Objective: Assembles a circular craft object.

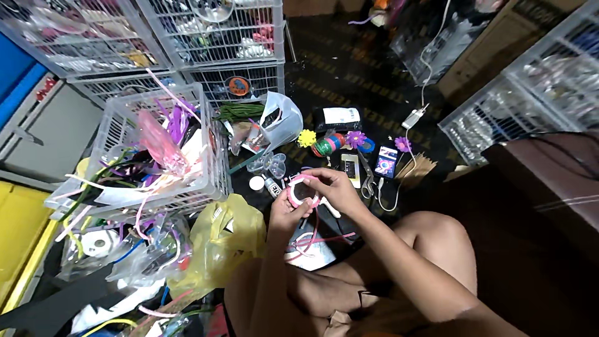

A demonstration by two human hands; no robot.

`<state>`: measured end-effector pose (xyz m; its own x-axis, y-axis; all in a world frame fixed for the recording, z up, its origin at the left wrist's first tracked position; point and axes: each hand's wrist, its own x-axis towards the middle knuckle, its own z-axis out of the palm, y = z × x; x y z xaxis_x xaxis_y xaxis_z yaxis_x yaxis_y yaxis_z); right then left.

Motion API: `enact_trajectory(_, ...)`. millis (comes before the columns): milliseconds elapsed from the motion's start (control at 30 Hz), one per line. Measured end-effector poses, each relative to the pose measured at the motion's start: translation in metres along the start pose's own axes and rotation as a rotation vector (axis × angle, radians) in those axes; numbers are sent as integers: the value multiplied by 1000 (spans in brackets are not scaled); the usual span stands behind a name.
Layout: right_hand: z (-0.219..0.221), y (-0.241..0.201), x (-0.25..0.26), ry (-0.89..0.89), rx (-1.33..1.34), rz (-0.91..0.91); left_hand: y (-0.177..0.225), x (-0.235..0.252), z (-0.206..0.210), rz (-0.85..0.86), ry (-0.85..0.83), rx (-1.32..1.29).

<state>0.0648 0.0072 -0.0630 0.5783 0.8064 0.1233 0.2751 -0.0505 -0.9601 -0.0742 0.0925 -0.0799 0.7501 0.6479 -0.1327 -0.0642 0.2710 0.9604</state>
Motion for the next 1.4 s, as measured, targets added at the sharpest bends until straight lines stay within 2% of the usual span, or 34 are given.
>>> enact_trajectory(100,-1,2,-1,29,26,46,-7,3,-5,58,34,23)
enact_trajectory(200,3,7,-3,37,63,84,-9,5,-7,56,124,-33)
enact_trajectory(367,9,6,-6,30,35,111,-8,2,-8,51,159,-12)
enact_trajectory(600,5,8,-7,-25,-88,-69,-8,2,-9,66,149,-15)
enact_trajectory(1100,10,7,-9,22,-189,-94,-7,0,-7,110,139,64)
enact_trajectory(1267,16,5,-12,64,-243,-96,-11,1,-7,182,128,70)
enact_trajectory(1400,12,3,-10,-1,-212,-25,-13,1,-6,188,137,70)
